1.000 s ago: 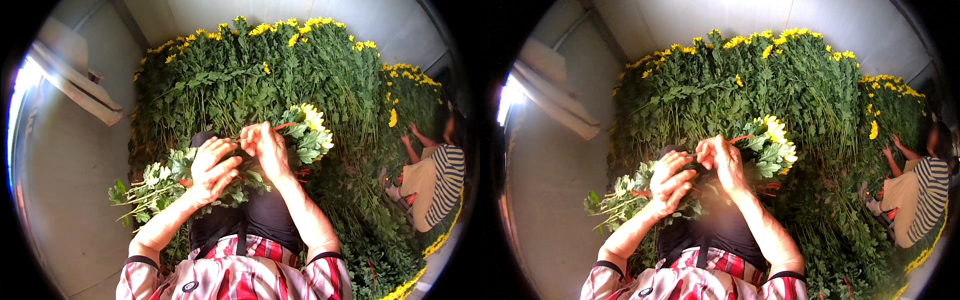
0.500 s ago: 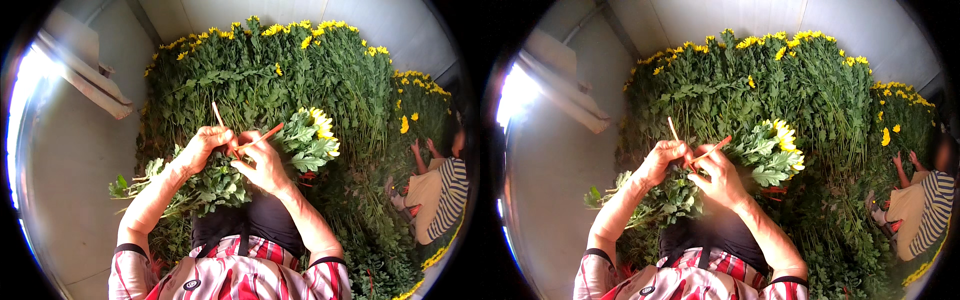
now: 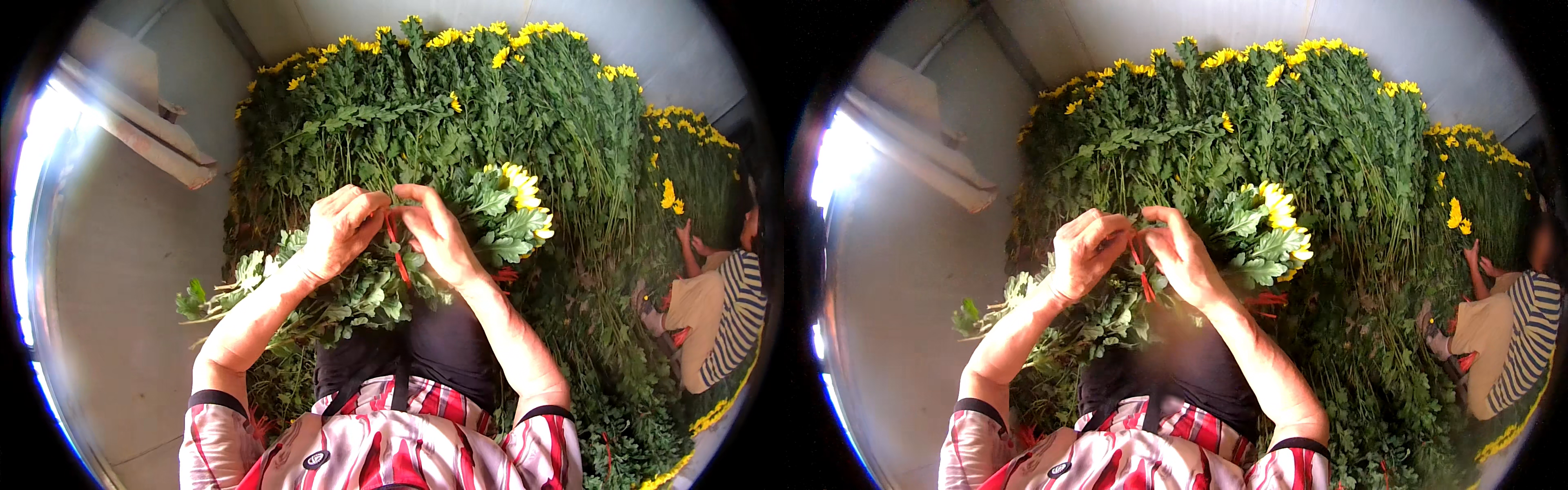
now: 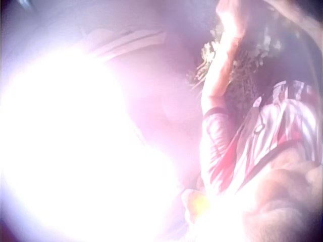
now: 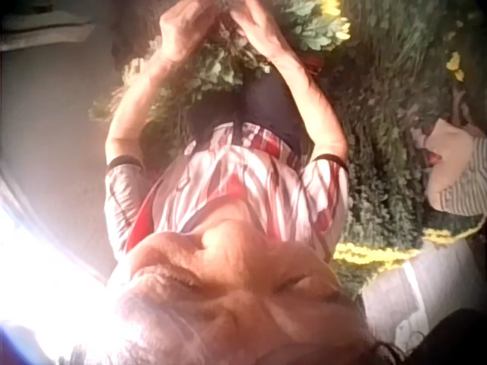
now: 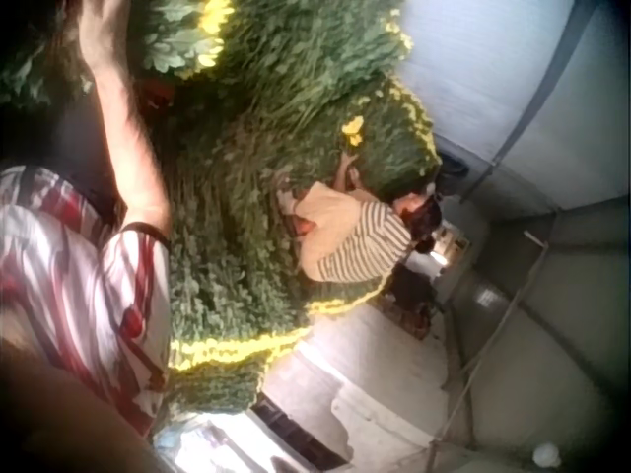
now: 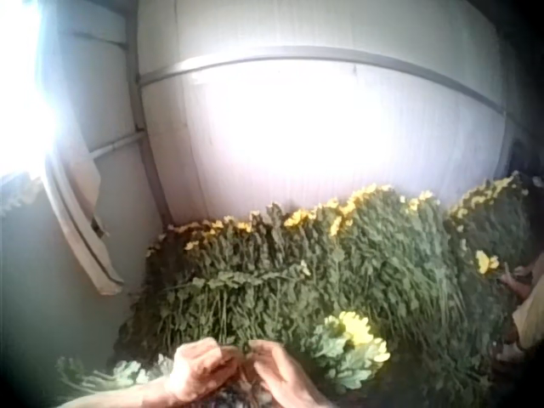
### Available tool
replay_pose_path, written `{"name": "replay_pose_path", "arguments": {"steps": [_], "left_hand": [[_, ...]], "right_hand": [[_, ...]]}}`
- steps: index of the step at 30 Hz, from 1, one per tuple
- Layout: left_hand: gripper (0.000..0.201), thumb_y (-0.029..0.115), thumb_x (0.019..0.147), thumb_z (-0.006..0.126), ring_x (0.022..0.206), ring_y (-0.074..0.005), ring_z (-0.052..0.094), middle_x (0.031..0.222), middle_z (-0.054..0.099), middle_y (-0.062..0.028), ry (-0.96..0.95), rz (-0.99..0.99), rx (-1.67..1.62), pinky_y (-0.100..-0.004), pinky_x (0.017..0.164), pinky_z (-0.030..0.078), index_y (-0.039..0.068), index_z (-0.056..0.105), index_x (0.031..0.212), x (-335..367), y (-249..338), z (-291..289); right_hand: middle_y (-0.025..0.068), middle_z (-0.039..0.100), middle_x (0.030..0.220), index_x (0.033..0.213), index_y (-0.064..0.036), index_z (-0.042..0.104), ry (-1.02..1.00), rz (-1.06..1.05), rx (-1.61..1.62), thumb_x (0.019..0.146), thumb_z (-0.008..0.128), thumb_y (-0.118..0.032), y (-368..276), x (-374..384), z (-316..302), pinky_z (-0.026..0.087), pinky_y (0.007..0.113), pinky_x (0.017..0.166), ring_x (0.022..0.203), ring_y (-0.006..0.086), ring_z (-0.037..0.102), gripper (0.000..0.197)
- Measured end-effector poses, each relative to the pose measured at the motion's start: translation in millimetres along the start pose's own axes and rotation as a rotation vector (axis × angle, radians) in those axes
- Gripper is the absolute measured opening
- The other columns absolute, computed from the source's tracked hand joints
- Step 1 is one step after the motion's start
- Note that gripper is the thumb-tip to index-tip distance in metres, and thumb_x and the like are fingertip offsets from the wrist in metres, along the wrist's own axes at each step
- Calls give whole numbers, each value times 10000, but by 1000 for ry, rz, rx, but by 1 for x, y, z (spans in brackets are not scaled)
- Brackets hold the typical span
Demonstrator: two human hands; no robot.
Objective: The person picks up yellow flowers from a pile on the floor, arranges them into a bunch, and secures the bunch with a red rubber band.
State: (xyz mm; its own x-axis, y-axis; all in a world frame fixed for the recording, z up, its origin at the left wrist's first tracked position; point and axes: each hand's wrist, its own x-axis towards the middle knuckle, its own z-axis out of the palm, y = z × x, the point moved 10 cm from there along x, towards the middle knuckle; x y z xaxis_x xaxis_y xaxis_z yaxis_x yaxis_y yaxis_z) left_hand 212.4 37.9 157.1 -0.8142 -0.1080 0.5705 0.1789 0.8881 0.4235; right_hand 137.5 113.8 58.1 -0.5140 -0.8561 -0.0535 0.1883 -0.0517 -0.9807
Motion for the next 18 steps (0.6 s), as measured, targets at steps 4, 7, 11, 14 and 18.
{"name": "replay_pose_path", "arguments": {"steps": [4, 7, 11, 14, 18], "left_hand": [[184, 9, 702, 740, 616, -198, 583, 759, 602, -48, 76, -9, 26, -297, 542, 476, 52, 634, 847, -2, -3, -8], [174, 118, 716, 730, 577, -231, 523, 660, 512, -38, -14, 98, 150, -346, 525, 434, 78, 564, 747, -1, 7, -5], [235, 183, 745, 723, 574, -256, 516, 639, 492, -55, -260, -91, 131, -374, 537, 420, 63, 529, 686, -36, -40, -3], [229, 176, 763, 725, 641, -224, 552, 654, 504, -84, -346, -328, 67, -374, 586, 436, 49, 546, 700, -74, -60, -4], [292, 258, 882, 620, 836, -186, 580, 782, 603, -88, -43, -930, -988, -338, 833, 441, 25, 525, 734, -58, -60, 17]], "right_hand": [[103, 521, 1174, 953, 23, 606, -23, -366, -305, 935, 532, -126, -19, 1, 7, 474, 277, 765, 918, 158, 570, 167], [116, 492, 1162, 927, 28, 602, -60, -204, -151, 923, 535, -98, -15, -4, 6, 479, 311, 813, 997, 204, 559, 142], [145, 467, 1137, 856, 38, 576, -99, -501, -739, 844, 578, -30, -50, -54, 10, 485, 354, 826, 965, 259, 560, 69], [187, 461, 1174, 724, 17, 524, -67, -441, -990, 769, 616, 4, -45, -95, 12, 483, 380, 843, 1062, 302, 516, 103], [166, 518, 1162, 723, 20, 531, -41, -498, -739, 780, 613, -9, -73, -96, 23, 498, 307, 673, 788, 231, 593, 104]]}}
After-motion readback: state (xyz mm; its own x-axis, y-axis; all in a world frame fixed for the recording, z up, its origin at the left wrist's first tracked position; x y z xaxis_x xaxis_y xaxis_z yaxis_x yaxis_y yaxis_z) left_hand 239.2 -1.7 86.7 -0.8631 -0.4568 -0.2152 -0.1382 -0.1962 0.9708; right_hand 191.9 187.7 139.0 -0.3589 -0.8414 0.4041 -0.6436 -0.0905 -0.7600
